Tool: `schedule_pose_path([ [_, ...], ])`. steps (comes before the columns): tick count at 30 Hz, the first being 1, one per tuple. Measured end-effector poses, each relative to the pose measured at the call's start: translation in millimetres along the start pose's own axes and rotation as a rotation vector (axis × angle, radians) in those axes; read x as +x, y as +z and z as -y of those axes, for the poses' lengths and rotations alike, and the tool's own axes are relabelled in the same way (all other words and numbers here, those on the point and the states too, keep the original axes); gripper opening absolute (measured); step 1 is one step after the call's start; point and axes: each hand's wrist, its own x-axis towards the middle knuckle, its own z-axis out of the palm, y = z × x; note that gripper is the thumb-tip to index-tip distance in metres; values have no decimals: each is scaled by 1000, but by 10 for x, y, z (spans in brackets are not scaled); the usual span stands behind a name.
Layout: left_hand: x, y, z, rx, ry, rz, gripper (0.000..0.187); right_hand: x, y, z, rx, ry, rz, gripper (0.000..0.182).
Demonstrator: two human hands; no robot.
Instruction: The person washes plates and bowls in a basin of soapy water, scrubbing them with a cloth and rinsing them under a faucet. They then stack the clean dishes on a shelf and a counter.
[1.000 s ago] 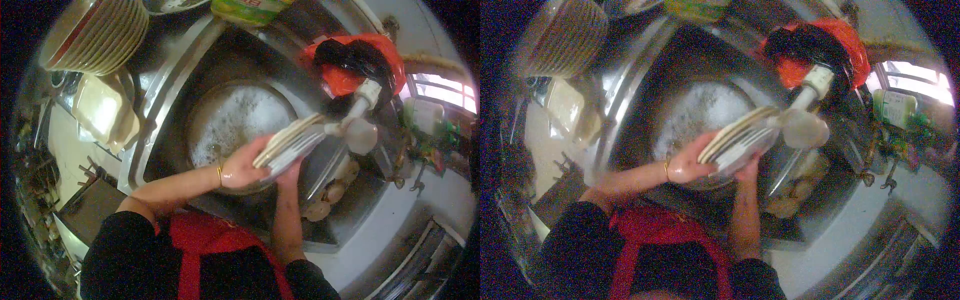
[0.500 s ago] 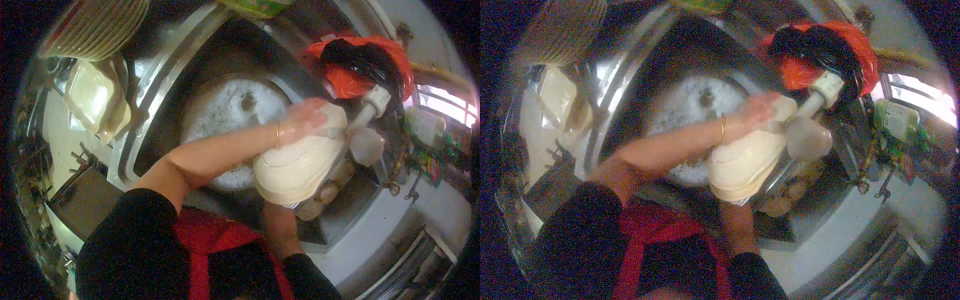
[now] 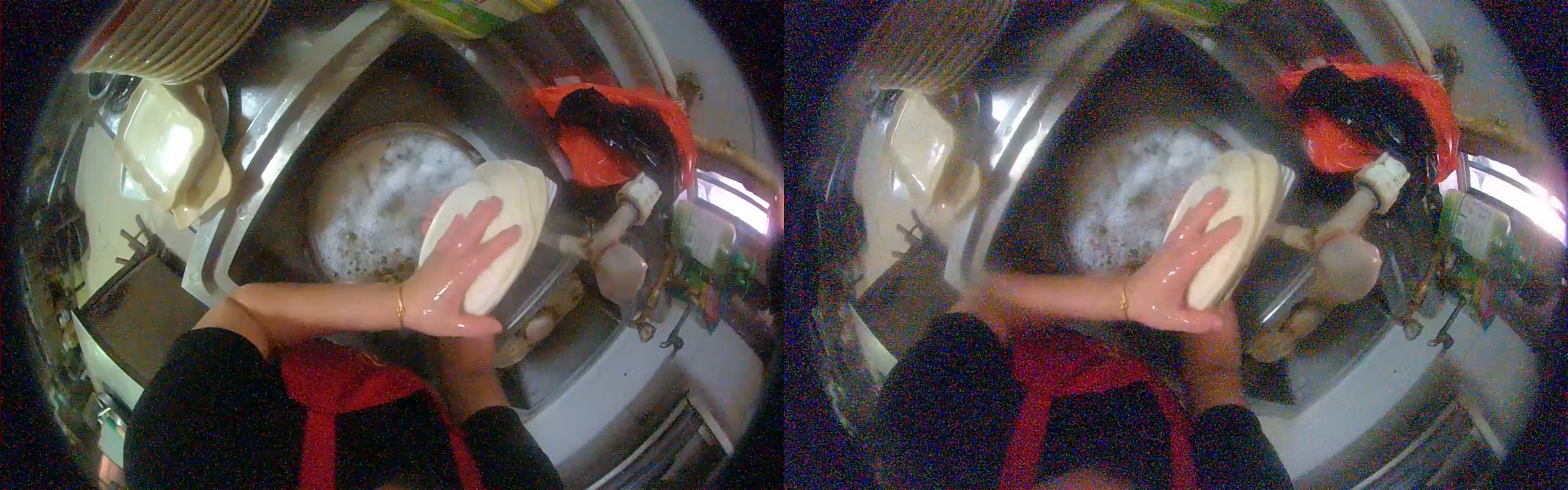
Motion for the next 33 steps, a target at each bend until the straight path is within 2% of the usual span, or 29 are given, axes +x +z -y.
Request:
schedule_pose_path([
  [2, -61, -19, -15, -135, -84, -149, 88, 168, 22, 113, -1, 5, 76, 73],
  [3, -84, -77, 7, -173, -90, -185, 80, 250, 37, 166, -4, 0, 120, 73],
  [6, -158, -111, 113, -269, -134, -251, 73, 472, 47, 309, -8, -13, 256, 73],
  [7, -148, -172, 69, -243, -147, -245, 66, 525, 55, 333, -20, -12, 280, 73],
  [11, -166, -276, 120, -184, -111, -197, 61, 523, 13, 407, -33, -56, 333, 72],
  [12, -162, -308, 91, -344, -310, -179, 58, 453, -26, 399, -30, -64, 325, 72],
  [13, -165, -335, 80, -501, -511, -159, 55, 338, -105, 381, 26, -100, 56, 65],
  [14, -171, -345, 142, -503, -512, -153, 55, 210, -153, 376, 82, -132, -211, 59],
  [16, -164, -356, 361, -696, -700, -255, 53, -85, -174, 448, 3, -147, -305, 57],
  [17, -154, -388, 446, -695, -701, -253, 53, -209, -99, 511, -139, -223, -364, 55],
  [19, -153, -432, 573, -1010, -1083, -139, 52, -452, 106, 643, -422, -374, -482, 51],
  [20, -183, -398, 608, -1009, -1087, -134, 52, -570, 216, 695, -564, -448, -542, 49],
  [21, -205, -354, 656, -1063, -1190, -71, 52, -655, 312, 742, -707, -525, -600, 48],
  [22, -209, -309, 710, -1118, -1290, -7, 51, -711, 414, 791, -707, -530, -603, 48],
  [26, -232, -58, 803, -1257, -1202, -6, 52, -929, 597, 944, -673, -592, -620, 50],
  [28, -237, -20, 813, -1236, -1143, -107, 51, -1028, 753, 1048, -683, -556, -785, 52],
  [29, -268, -31, 863, -1235, -1141, -102, 51, -1077, 609, 1095, -681, -560, -786, 52],
  [31, -318, -136, 956, -1246, -1245, -143, 49, -1140, 310, 1211, -1092, -565, -985, 53],
  [33, -322, -232, 936, -1237, -1246, -167, 47, -1137, 267, 1180, -1052, -592, -978, 53],
])
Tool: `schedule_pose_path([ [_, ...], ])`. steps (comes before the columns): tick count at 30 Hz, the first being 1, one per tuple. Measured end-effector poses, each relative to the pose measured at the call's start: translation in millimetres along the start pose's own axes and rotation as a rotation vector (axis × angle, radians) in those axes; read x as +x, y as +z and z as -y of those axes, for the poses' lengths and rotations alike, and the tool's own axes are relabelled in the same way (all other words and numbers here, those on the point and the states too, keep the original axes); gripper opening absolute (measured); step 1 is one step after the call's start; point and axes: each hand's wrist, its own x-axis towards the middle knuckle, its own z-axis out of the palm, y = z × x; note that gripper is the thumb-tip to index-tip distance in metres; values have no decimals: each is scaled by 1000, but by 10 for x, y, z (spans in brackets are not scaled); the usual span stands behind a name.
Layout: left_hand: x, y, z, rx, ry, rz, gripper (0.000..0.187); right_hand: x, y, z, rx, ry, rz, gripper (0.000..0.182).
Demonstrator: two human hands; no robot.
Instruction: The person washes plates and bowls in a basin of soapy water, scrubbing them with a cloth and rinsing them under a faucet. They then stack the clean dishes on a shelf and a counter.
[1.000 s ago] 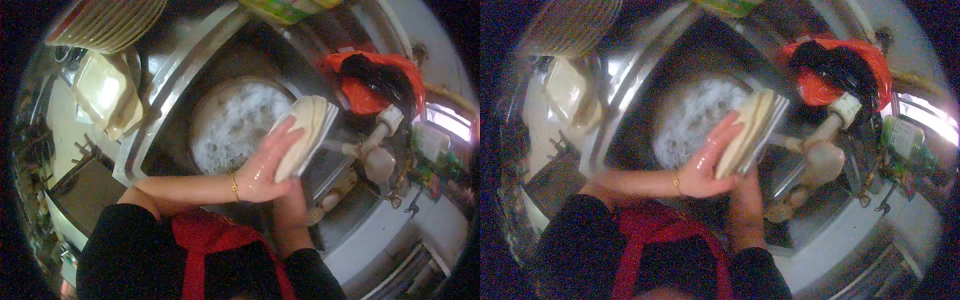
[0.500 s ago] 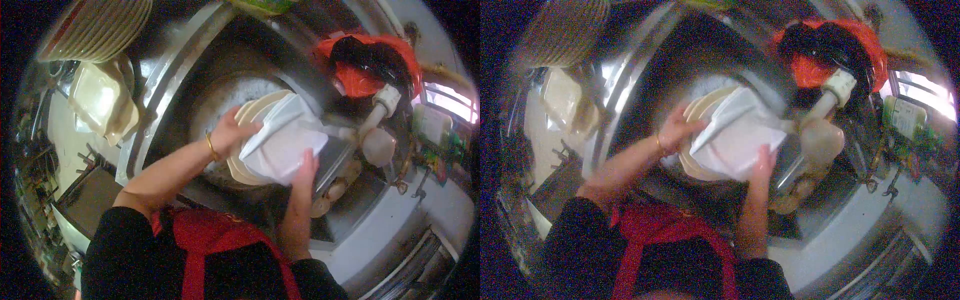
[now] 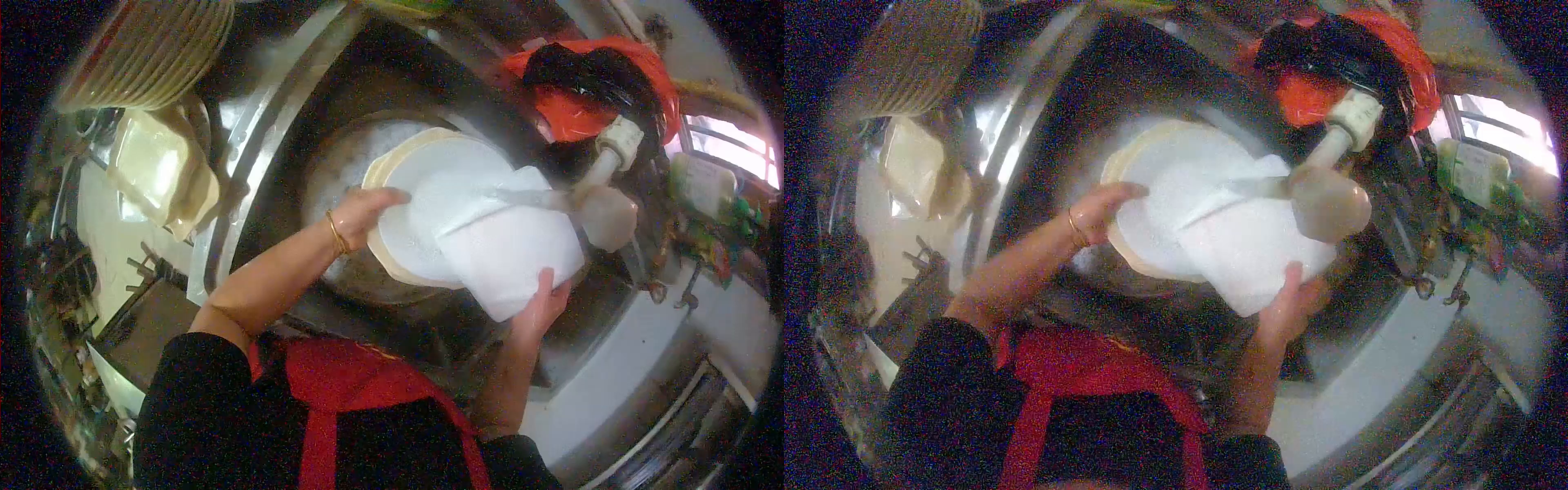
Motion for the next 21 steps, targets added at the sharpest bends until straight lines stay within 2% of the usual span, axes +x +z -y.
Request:
schedule_pose_path([
  [2, -50, -1, -39, -6, 15, -11, 46, -50, 99, 116, 42, -7, -15, 54],
  [4, -82, 17, -25, -31, 112, 40, 46, -81, 311, 273, -196, -133, -103, 48],
  [5, -114, 39, 16, -31, 113, 39, 46, -53, 427, 202, -195, -133, -102, 48],
  [7, -162, 96, 83, -133, 201, 1, 49, 47, 686, -4, 428, -110, 73, 45],
  [8, -106, 43, 112, -134, 202, 3, 49, 63, 780, 35, 427, -112, 72, 45],
  [10, 26, -123, 192, -214, 129, 91, 51, 85, 928, 111, 167, -297, 144, 39],
  [11, 44, -184, 204, -217, 131, 92, 51, 135, 953, 104, 166, -299, 146, 39],
  [13, 70, -278, 193, -263, 103, 89, 51, 216, 1006, 151, 40, -112, 292, 36],
  [15, 82, -350, 205, -281, 131, 95, 51, 142, 1068, 266, 108, -78, 323, 34],
  [17, 58, -362, 190, -300, 158, 101, 51, -10, 1088, 500, -169, -202, 228, 33],
  [18, 46, -353, 185, -309, 156, 106, 52, 8, 1064, 441, -173, -204, 234, 33],
  [20, 1, -305, 135, -323, 155, 111, 53, 77, 978, 287, -220, -420, 210, 33],
  [21, -30, -275, 112, -326, 155, 120, 53, 73, 913, 254, -225, -421, 215, 33],
])
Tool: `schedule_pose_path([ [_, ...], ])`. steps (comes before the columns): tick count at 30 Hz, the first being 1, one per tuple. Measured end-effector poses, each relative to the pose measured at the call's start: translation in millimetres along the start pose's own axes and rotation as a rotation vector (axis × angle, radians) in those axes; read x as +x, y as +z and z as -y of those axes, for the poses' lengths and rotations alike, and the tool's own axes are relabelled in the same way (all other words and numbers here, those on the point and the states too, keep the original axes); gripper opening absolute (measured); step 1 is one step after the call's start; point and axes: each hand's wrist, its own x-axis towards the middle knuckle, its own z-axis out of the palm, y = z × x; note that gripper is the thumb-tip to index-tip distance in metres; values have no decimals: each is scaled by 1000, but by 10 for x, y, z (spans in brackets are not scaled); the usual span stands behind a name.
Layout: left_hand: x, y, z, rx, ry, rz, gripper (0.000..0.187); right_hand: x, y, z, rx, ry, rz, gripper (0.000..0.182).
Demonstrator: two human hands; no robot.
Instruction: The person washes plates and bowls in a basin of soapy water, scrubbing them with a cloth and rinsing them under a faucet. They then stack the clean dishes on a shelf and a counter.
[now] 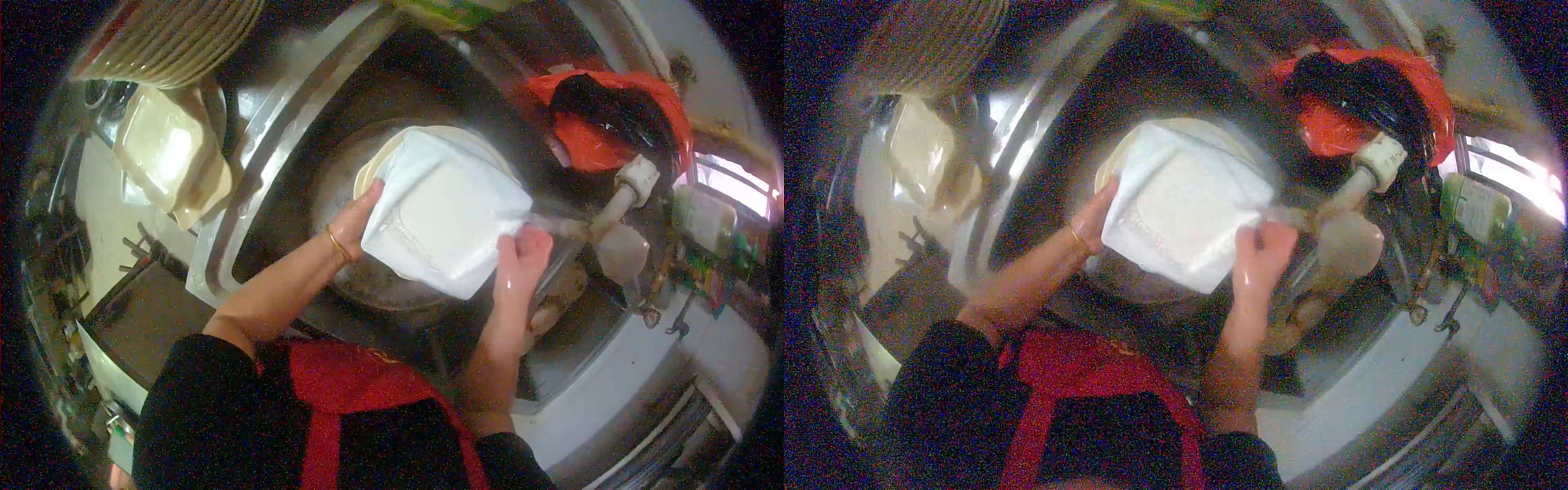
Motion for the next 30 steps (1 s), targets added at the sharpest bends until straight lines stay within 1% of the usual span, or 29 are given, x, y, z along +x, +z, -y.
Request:
schedule_pose_path([
  [2, 34, 14, -4, -12, 4, 12, 54, -28, -90, -6, 460, 244, 25, 31],
  [3, 62, -7, 17, 44, 32, 32, 59, -58, -116, -3, 625, 257, 12, 33],
  [4, 82, -29, 41, 100, 58, 53, 64, -59, -231, -36, 620, 259, 14, 33],
  [5, 104, -48, 38, 99, 57, 53, 64, -12, -396, -69, 577, 401, -18, 36],
  [6, 124, -71, 33, 57, 13, 48, 64, 0, -517, -84, 533, 541, -52, 39],
  [7, 134, -85, 26, 15, -34, 43, 65, -23, -608, 30, 532, 541, -55, 39],
  [9, 115, -117, -13, 45, -20, 61, 66, -38, -780, 371, 689, 582, -92, 41],
  [10, 98, -140, -24, 73, -5, 74, 68, -8, -758, 485, 687, 584, -94, 41],
  [12, 103, -166, -27, 126, 2, 76, 68, 91, -654, 615, 477, 838, -272, 37],
  [13, 113, -166, -19, 178, 16, 79, 68, 67, -597, 406, 478, 843, -279, 37],
  [14, 93, -108, -8, 183, 12, 80, 68, 16, -478, 34, 555, 682, -161, 36],
  [15, 43, -5, 5, 112, -31, 52, 58, 0, -381, -192, 627, 516, -41, 35],
  [16, 1, 60, 29, 40, -72, 21, 47, -13, -235, -168, 611, 438, 2, 30],
  [17, -22, 72, 67, 47, -71, 18, 47, -4, -129, -176, 454, 310, 47, 28],
  [18, -37, 72, 109, 49, -27, 23, 45, -4, -59, -175, 294, 180, 91, 27],
  [19, -29, 66, 135, 48, 18, 30, 44, -9, -45, -126, 295, 179, 90, 27],
  [22, 71, -53, 160, 28, 0, 60, 43, -8, -41, -25, 259, 175, 91, 28],
  [24, 125, -175, 195, 5, -18, 82, 43, -44, -15, -59, 310, 134, 41, 34],
  [26, 185, -244, 197, -7, -22, 91, 43, -85, -13, 155, 297, 143, 55, 33],
  [28, 220, -272, 204, -152, -17, 141, 45, -139, -110, 289, 288, 155, 67, 33],
  [29, 144, -128, 127, -149, -14, 143, 45, -158, -205, 299, 402, 277, 127, 36],
  [30, 38, 14, 51, -34, -29, 40, 47, -190, -309, 280, 514, 403, 187, 40],
])
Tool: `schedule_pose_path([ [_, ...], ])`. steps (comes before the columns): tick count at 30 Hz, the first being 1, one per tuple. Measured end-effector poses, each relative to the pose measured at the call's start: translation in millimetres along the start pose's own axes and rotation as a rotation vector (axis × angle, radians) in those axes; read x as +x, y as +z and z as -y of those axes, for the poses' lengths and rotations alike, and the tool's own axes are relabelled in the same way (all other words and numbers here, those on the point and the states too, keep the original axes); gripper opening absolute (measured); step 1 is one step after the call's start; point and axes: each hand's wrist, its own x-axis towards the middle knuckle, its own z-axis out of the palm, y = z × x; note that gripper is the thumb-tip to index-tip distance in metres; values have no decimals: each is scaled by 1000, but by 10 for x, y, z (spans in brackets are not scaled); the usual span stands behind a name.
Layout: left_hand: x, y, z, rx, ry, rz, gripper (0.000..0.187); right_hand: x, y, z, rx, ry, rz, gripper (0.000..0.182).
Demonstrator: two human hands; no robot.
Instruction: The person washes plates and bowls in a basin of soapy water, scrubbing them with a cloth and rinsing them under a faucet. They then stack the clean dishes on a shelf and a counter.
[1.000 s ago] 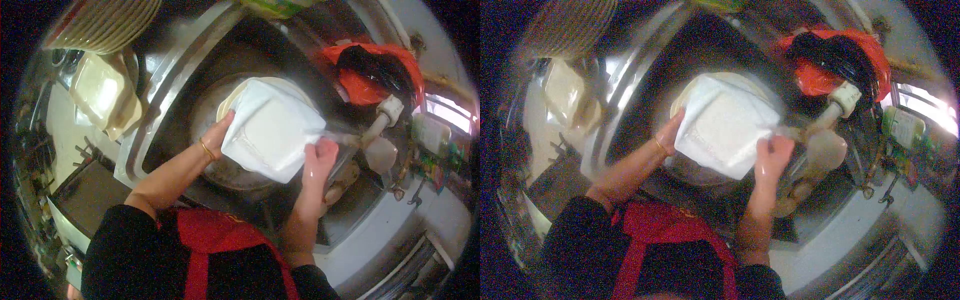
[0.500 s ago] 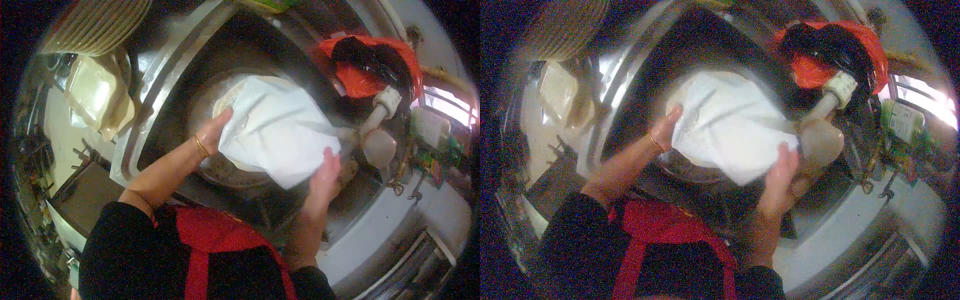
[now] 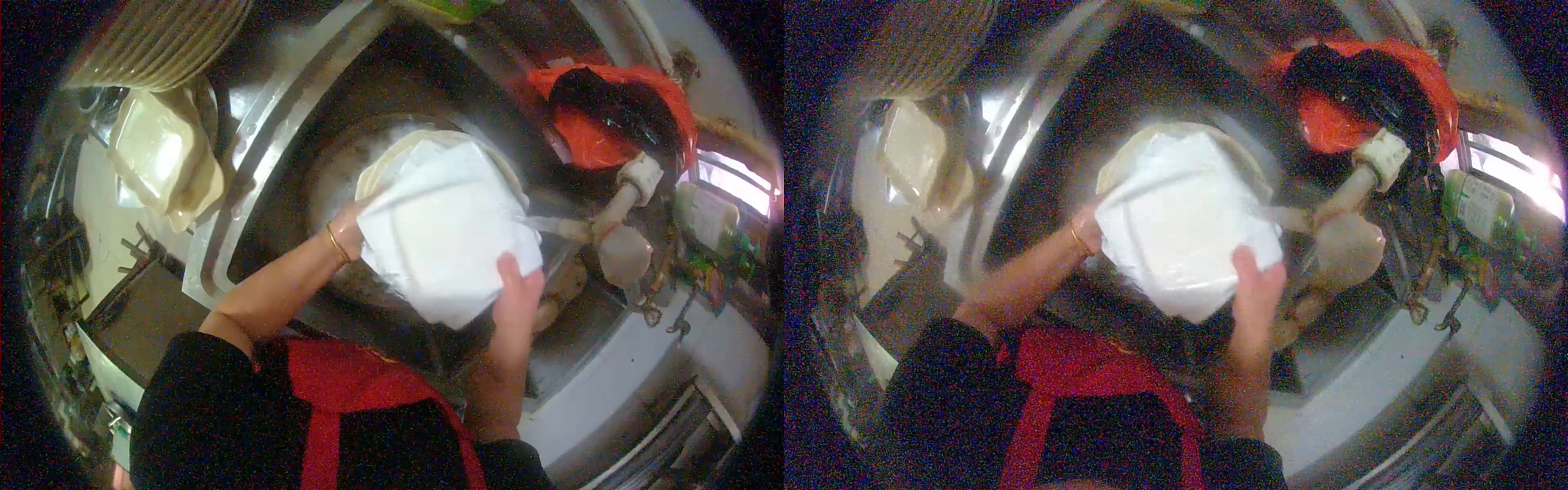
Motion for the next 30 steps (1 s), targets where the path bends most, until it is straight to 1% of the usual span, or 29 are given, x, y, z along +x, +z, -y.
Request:
schedule_pose_path([
  [1, -71, 96, -36, 110, -16, -106, 49, -48, -113, -3, 63, 21, 7, 48],
  [2, -58, 37, -33, 106, -15, -107, 49, -98, -219, 87, 40, 134, -115, 50],
  [3, -20, -67, -45, 73, -23, -33, 51, -125, -340, 189, 15, 244, -233, 52],
  [4, -4, -143, -75, 44, -35, 42, 52, -130, -567, 120, 12, 243, -232, 52],
  [5, -25, -157, -137, 51, -73, 57, 55, -117, -836, -25, 84, 204, -216, 53],
  [6, -44, -137, -167, 50, -72, 57, 55, -106, -968, -104, 157, 165, -198, 53],
  [7, -70, -122, -193, 58, -50, 47, 55, -132, -956, -95, 159, 166, -201, 53],
  [9, -87, -90, -196, 78, -34, 41, 55, -202, -937, -83, 347, 46, 8, 53],
  [10, -89, -69, -173, 64, -41, 0, 55, -205, -892, -99, 355, 41, 0, 53],
  [11, -99, -37, -142, 50, -49, -42, 54, -171, -804, -104, 294, 167, -116, 54],
  [12, -115, 12, -106, 60, -55, -38, 54, -127, -708, -106, 234, 294, -230, 55],
  [14, -170, 137, -27, 77, -81, -14, 52, 39, -525, -393, 229, 104, 8, 56],
  [15, -187, 175, 14, 90, -87, -9, 52, 59, -337, -340, 333, 97, 108, 56],
  [16, -191, 209, 41, 85, -48, 32, 52, 89, -150, -282, 437, 82, 212, 57],
  [17, -193, 209, 40, 76, -10, 73, 52, 131, -15, -283, 444, 72, 207, 57],
  [19, -199, 156, -8, 60, -11, 98, 51, 147, 133, -261, -58, -335, 50, 60],
  [20, -205, 158, -42, 38, -10, 124, 51, 102, 131, -204, -56, -338, 41, 60],
  [22, -239, 233, -109, 67, 0, 175, 49, -21, 87, 1, -241, -515, -223, 62],
  [24, -255, 303, -207, 8, 78, 196, 49, -97, -150, 350, -590, -1159, -404, 43],
  [25, -271, 348, -252, 6, 95, 214, 49, -155, -261, 648, -828, -1232, -452, 41],
  [26, -285, 389, -290, 9, 107, 219, 49, -208, -311, 957, -1075, -1291, -499, 43],
  [27, -314, 427, -324, 17, 121, 226, 48, -196, -275, 1178, -1075, -1277, -523, 43],
  [29, -382, 472, -374, 35, 132, 233, 48, -85, -180, 1561, -1402, -1381, -63, 44],
  [30, -426, 467, -387, 45, 134, 232, 48, -138, -132, 1680, -1406, -1359, -94, 44],
])
